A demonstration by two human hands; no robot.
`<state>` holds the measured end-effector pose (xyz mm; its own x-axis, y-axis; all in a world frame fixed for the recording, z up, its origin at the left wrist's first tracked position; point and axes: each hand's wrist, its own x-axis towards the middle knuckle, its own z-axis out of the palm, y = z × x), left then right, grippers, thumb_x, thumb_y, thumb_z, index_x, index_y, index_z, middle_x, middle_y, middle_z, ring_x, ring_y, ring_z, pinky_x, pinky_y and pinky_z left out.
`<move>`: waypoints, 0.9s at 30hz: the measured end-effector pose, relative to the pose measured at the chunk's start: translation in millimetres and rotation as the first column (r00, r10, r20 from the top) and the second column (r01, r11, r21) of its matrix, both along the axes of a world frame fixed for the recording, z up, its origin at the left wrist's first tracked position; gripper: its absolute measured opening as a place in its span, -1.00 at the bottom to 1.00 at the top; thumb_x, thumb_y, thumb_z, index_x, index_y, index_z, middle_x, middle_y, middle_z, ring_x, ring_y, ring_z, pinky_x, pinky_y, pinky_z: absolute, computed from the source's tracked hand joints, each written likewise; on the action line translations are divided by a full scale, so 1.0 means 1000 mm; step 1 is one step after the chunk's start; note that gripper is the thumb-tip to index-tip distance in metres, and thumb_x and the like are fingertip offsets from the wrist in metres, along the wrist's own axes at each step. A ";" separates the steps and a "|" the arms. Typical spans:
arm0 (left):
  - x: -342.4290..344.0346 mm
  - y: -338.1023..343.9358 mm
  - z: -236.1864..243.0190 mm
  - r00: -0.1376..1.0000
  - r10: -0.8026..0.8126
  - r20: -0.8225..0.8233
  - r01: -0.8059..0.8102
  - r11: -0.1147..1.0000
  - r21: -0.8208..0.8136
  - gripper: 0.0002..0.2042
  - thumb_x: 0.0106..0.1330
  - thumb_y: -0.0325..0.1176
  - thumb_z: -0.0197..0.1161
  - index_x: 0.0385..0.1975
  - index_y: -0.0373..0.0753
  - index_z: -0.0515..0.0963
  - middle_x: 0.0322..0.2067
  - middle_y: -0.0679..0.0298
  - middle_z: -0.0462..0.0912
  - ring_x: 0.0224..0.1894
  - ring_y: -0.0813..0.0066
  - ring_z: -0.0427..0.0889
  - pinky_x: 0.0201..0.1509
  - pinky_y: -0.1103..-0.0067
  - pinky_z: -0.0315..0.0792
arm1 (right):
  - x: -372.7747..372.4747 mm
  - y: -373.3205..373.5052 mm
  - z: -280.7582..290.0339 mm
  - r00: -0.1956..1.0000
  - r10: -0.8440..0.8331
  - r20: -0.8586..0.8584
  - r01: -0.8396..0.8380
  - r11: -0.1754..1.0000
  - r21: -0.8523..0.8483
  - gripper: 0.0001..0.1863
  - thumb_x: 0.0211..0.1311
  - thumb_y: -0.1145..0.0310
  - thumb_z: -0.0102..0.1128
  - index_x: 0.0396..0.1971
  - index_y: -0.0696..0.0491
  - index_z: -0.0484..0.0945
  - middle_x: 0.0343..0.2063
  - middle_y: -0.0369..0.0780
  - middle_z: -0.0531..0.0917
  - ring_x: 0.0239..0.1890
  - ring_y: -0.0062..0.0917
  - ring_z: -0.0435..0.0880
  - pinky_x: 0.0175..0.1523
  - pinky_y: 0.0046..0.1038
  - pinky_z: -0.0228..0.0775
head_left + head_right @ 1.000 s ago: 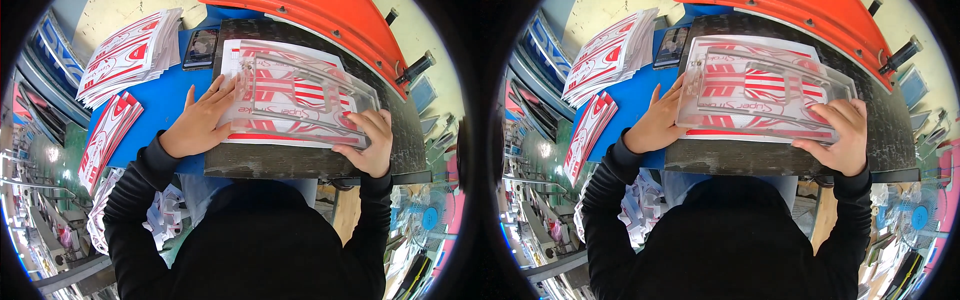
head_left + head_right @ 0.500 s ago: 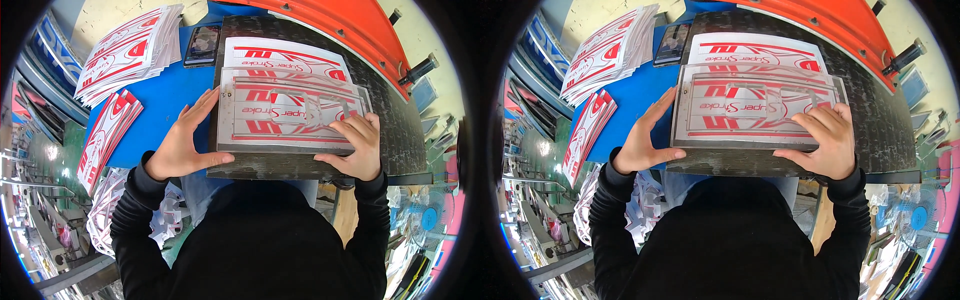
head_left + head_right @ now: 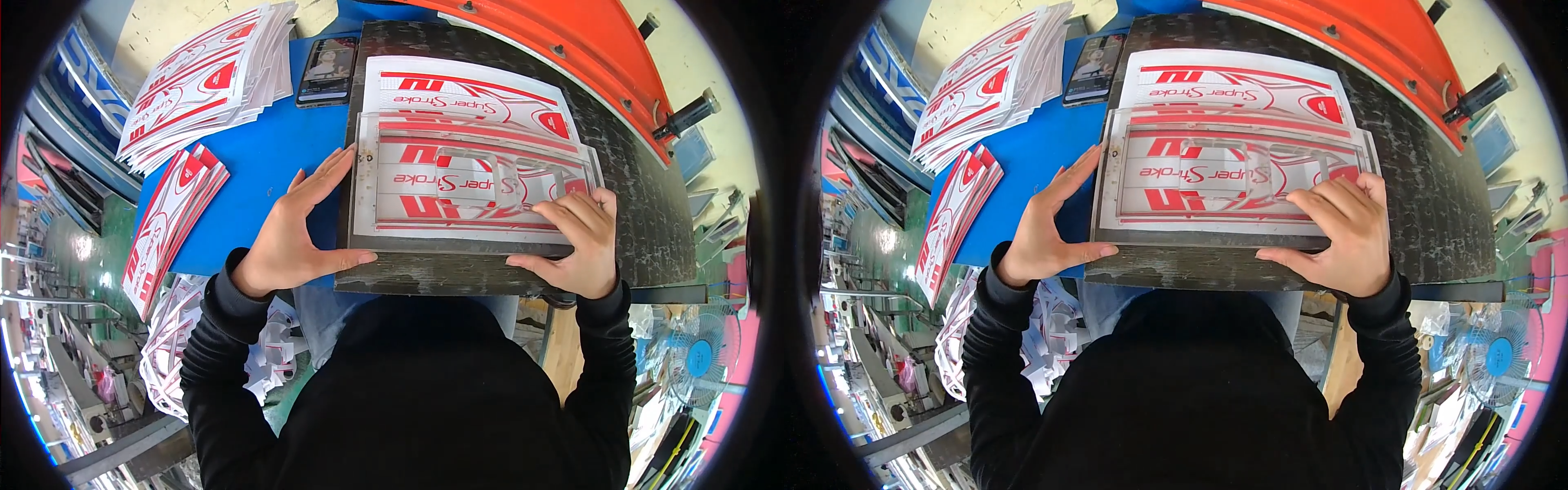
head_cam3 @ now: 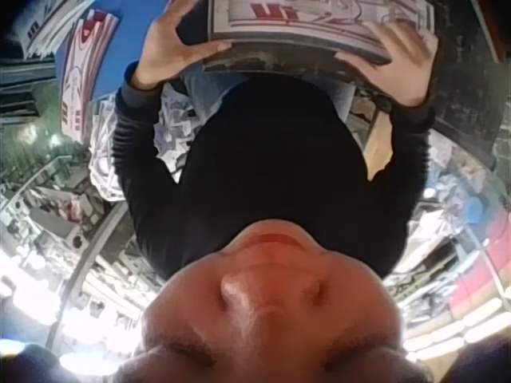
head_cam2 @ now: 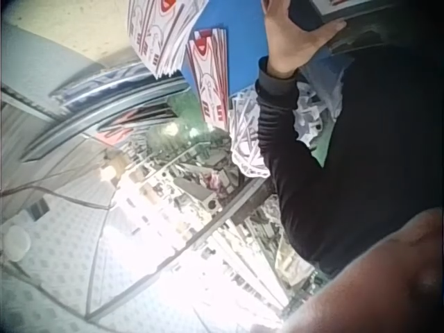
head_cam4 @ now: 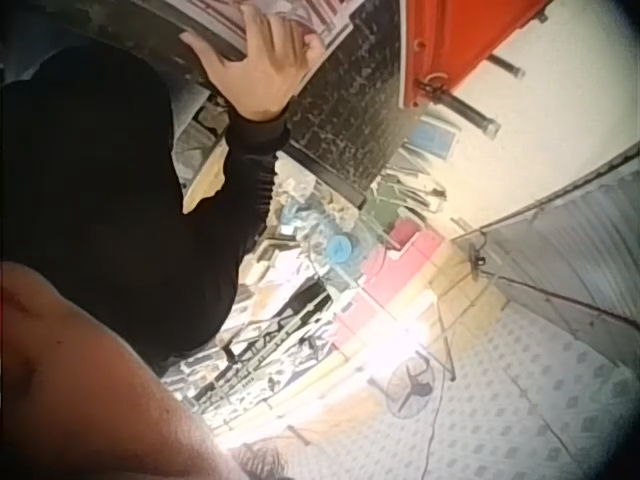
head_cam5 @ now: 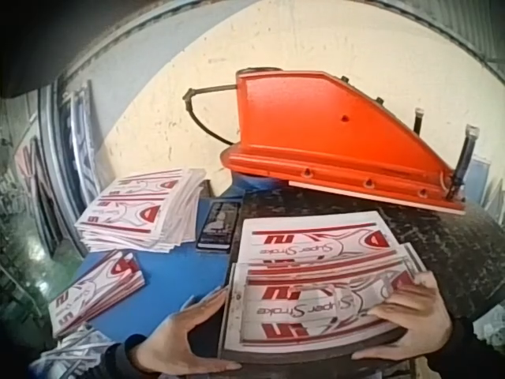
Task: Operating a manual die-cutting machine to cut printed labels using a plastic template.
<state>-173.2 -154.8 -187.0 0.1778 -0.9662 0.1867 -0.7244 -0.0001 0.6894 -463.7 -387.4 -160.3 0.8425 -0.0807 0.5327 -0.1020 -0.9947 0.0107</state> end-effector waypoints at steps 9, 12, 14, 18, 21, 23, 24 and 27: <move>0.002 0.000 -0.001 0.999 0.027 -0.033 -0.026 0.999 0.037 0.08 -0.19 -0.30 0.63 0.44 -0.26 0.15 0.43 0.10 0.23 0.49 0.16 0.14 0.51 0.06 -0.21 | -0.022 -0.012 0.027 0.980 -0.148 -0.135 0.175 0.961 0.213 0.02 -0.42 -0.09 0.63 0.22 -0.06 0.48 0.25 -0.07 0.39 0.24 -0.19 0.41 0.37 -0.02 0.04; 0.004 -0.002 0.000 0.988 0.016 -0.155 -0.010 0.999 0.039 0.08 -0.23 -0.36 0.59 0.43 -0.31 0.15 0.40 0.09 0.28 0.48 0.18 0.16 0.51 0.08 -0.27 | -0.055 -0.040 0.002 0.964 -0.210 -0.164 0.255 0.907 0.335 0.23 -0.36 -0.07 0.64 0.42 -0.04 0.19 0.41 -0.01 0.18 0.43 -0.08 0.18 0.47 0.07 -0.14; 0.004 -0.002 0.000 0.974 0.032 -0.225 -0.023 0.999 0.043 0.10 -0.24 -0.27 0.60 0.42 -0.41 0.14 0.37 0.02 0.32 0.47 0.16 0.16 0.51 0.09 -0.33 | -0.069 -0.045 -0.010 0.967 -0.196 -0.162 0.250 0.851 0.462 0.24 -0.26 -0.05 0.63 0.45 -0.01 0.09 0.42 0.02 0.17 0.47 -0.08 0.10 0.49 0.08 -0.21; 0.005 -0.008 -0.006 0.957 0.034 -0.287 -0.027 0.999 0.028 0.11 -0.17 -0.05 0.59 0.39 -0.48 0.16 0.35 -0.06 0.32 0.46 0.11 0.18 0.51 0.12 -0.35 | -0.073 -0.047 -0.009 0.956 -0.170 -0.241 0.266 0.846 0.461 0.20 -0.20 -0.03 0.62 0.46 -0.07 0.10 0.38 0.05 0.25 0.47 -0.06 0.10 0.49 0.08 -0.20; 0.003 -0.005 -0.005 0.951 0.055 -0.305 -0.049 0.998 0.027 0.14 -0.18 0.01 0.61 0.38 -0.50 0.15 0.36 -0.07 0.31 0.46 0.13 0.18 0.52 0.17 -0.35 | -0.075 -0.052 -0.015 0.969 -0.138 -0.203 0.222 0.847 0.483 0.19 -0.21 -0.04 0.62 0.46 -0.09 0.11 0.38 0.06 0.24 0.47 0.00 0.08 0.49 0.08 -0.18; 0.005 -0.007 -0.010 0.955 0.039 -0.295 -0.032 0.999 0.028 0.17 -0.19 0.05 0.63 0.38 -0.52 0.14 0.36 -0.10 0.29 0.46 0.15 0.18 0.53 0.24 -0.33 | -0.076 -0.054 -0.017 0.973 -0.135 -0.186 0.212 0.840 0.500 0.19 -0.21 -0.04 0.62 0.46 -0.09 0.11 0.39 0.07 0.23 0.47 0.04 0.06 0.49 0.07 -0.18; 0.003 -0.006 -0.007 0.952 0.047 -0.303 -0.041 0.999 0.027 0.18 -0.19 0.06 0.63 0.37 -0.53 0.14 0.36 -0.11 0.29 0.46 0.16 0.18 0.54 0.26 -0.32 | -0.075 -0.054 -0.018 0.975 -0.128 -0.180 0.203 0.841 0.501 0.18 -0.19 -0.03 0.62 0.46 -0.09 0.11 0.39 0.07 0.22 0.48 0.04 0.05 0.49 0.07 -0.18; 0.001 -0.004 -0.005 0.946 0.057 -0.319 -0.052 0.998 0.025 0.19 -0.20 0.05 0.64 0.37 -0.54 0.12 0.36 -0.12 0.28 0.46 0.17 0.19 0.54 0.31 -0.30 | -0.075 -0.056 -0.019 0.979 -0.107 -0.174 0.182 0.841 0.510 0.17 -0.17 -0.03 0.61 0.46 -0.09 0.11 0.40 0.07 0.21 0.48 0.04 0.04 0.49 0.06 -0.19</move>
<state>-172.4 -159.1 -192.0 0.2778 -0.9559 0.0957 -0.4650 -0.0466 0.8841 -538.6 -443.4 -178.9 0.8589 -0.4403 0.2615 -0.2800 -0.8313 -0.4801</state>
